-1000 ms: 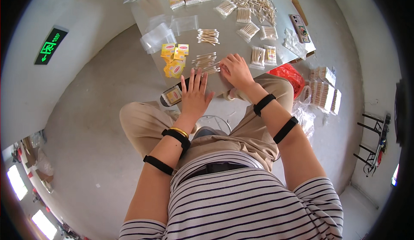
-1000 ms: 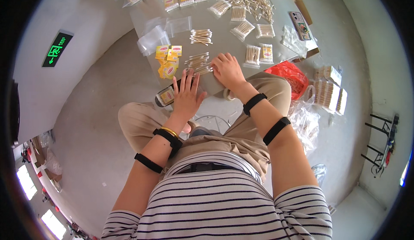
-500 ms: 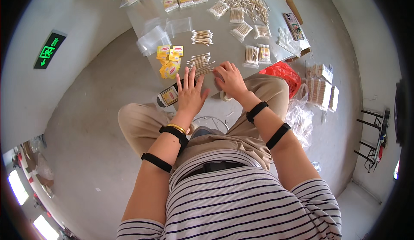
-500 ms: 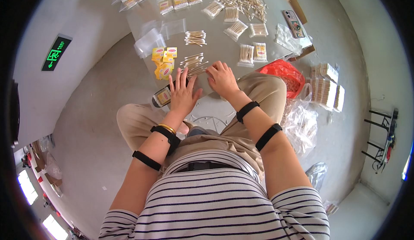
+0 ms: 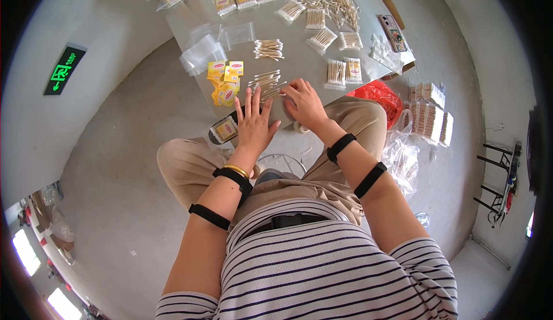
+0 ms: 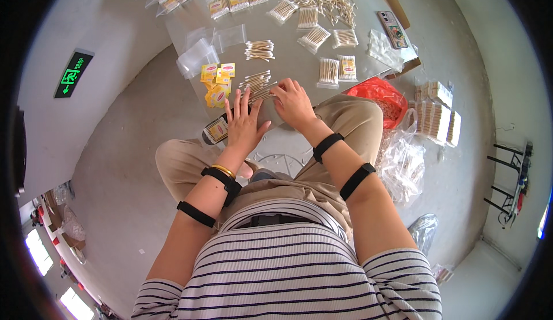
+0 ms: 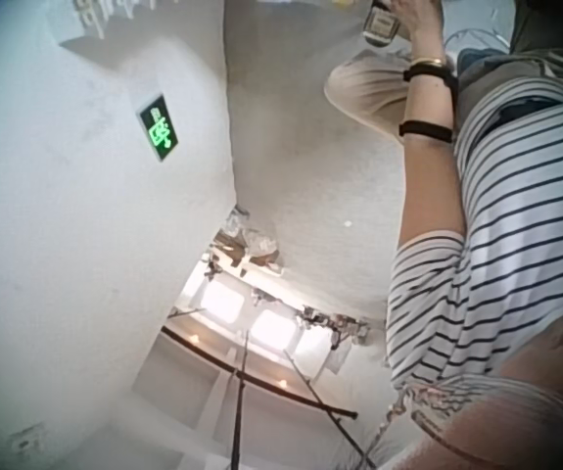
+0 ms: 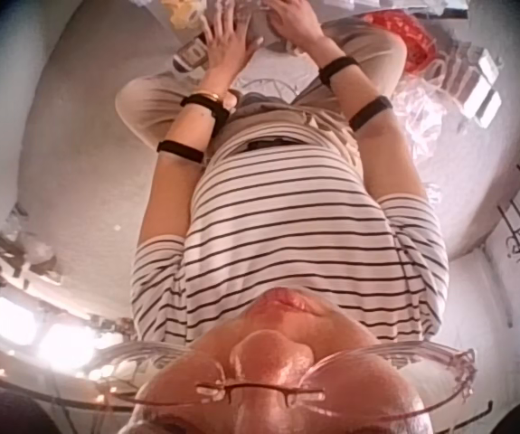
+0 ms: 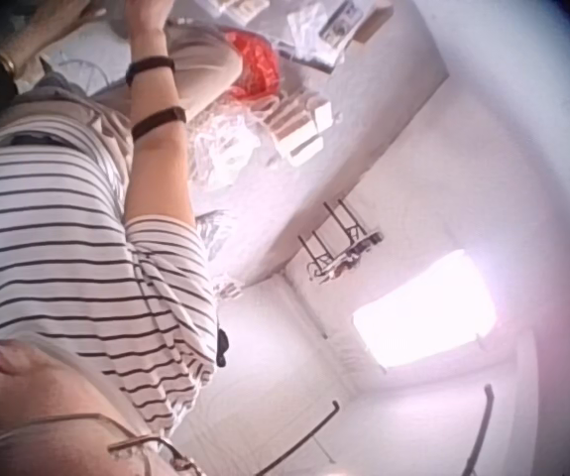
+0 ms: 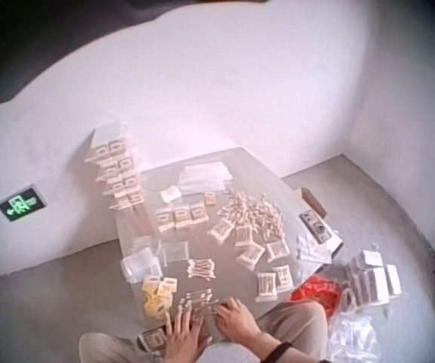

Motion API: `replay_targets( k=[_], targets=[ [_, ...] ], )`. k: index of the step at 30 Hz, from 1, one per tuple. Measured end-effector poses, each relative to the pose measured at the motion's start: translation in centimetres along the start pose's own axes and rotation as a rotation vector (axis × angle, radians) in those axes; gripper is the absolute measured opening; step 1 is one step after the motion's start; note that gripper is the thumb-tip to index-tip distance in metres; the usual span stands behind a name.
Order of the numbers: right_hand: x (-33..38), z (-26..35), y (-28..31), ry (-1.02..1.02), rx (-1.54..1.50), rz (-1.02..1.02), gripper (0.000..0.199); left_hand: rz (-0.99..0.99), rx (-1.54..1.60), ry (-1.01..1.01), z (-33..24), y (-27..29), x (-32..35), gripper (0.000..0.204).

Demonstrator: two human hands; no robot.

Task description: The person sits on the floor and repeatedly gathers loose cotton swabs, aligns them into small bundles, and places them into clear plastic sleeves. The person then seals the sleeves and sets the packaged units aside on the table.

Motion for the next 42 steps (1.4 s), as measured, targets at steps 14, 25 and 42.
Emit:
replay_targets(
  k=[14, 25, 42],
  targets=[
    [-2.0, -0.4, -0.6, 0.05, 0.014, -0.002, 0.018, -0.012, 0.022, -0.001, 0.0, 0.1, 0.3, 0.079],
    [-4.8, 1.0, -3.5, 0.333, 0.188, 0.201, 0.006, -0.013, 0.015, -0.004, -0.1, 0.2, 0.3, 0.08],
    [0.8, 4.7, 6.1, -0.106, -0.401, 0.141, 0.011, -0.137, 0.473, 0.012, -1.7, 9.2, -1.4, 0.012]
  ],
)
Point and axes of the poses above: each hand's wrist, its own x-axis away from the middle knuckle, its own y-axis out of the back of the hand, z = x × y, the point moved 9 cm from there along -x, towards the middle knuckle, and after that the axes turned 10 degrees about -z, right-handed, at the moved point
